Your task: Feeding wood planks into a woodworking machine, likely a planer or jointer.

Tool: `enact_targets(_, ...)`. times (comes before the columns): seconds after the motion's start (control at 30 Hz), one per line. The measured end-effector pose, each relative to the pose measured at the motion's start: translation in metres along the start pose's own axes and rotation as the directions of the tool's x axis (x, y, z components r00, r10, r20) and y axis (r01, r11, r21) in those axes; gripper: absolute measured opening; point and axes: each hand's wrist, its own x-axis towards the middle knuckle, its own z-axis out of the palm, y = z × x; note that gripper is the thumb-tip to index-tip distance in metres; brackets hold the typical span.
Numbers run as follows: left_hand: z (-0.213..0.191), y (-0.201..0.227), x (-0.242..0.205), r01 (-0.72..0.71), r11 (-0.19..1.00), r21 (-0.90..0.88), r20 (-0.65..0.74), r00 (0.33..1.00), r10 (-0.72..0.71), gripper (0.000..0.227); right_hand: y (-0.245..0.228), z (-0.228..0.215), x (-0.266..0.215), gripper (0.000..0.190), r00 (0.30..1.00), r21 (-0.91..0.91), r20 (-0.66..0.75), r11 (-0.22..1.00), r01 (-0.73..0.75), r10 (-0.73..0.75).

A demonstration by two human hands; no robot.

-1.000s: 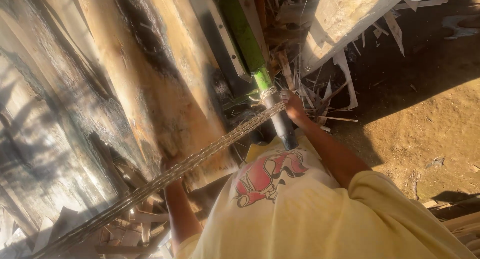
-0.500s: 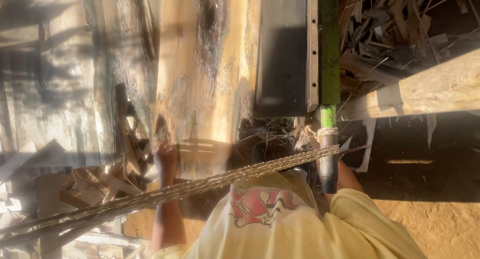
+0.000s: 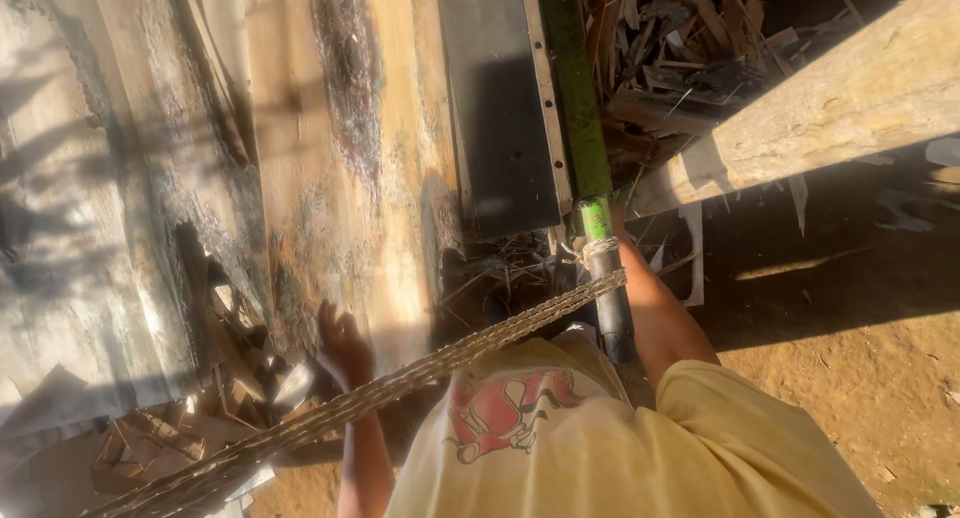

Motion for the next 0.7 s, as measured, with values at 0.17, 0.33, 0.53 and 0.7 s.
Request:
enact_targets(0.17, 0.030, 0.058, 0.017, -0.021, 0.952, -0.304, 0.042, 0.998, 0.036, 0.042, 0.043, -0.050, 0.023, 0.066, 0.991, 0.109, -0.069, 0.989, -0.104, 0.112)
enact_targets(0.33, 0.026, 0.153, 0.038, 0.139, 0.976, -0.170, 0.233, 0.968, -0.097, 0.045, -0.029, -0.054, -0.017, 0.071, 0.981, 0.165, -0.053, 0.971, -0.174, 0.185)
enact_targets(0.53, 0.049, 0.186, 0.045, -0.069, 0.859, -0.507, 0.138, 0.977, 0.160, 0.049, -0.038, -0.079, -0.019, 0.076, 0.998, 0.062, 0.042, 0.997, 0.040, -0.042)
enact_targets(0.7, 0.031, 0.276, 0.074, -0.019, 0.670, -0.742, 0.140, 0.973, 0.183, 0.047, -0.112, -0.069, -0.112, 0.086, 0.726, 0.432, 0.408, 0.817, 0.381, -0.554)
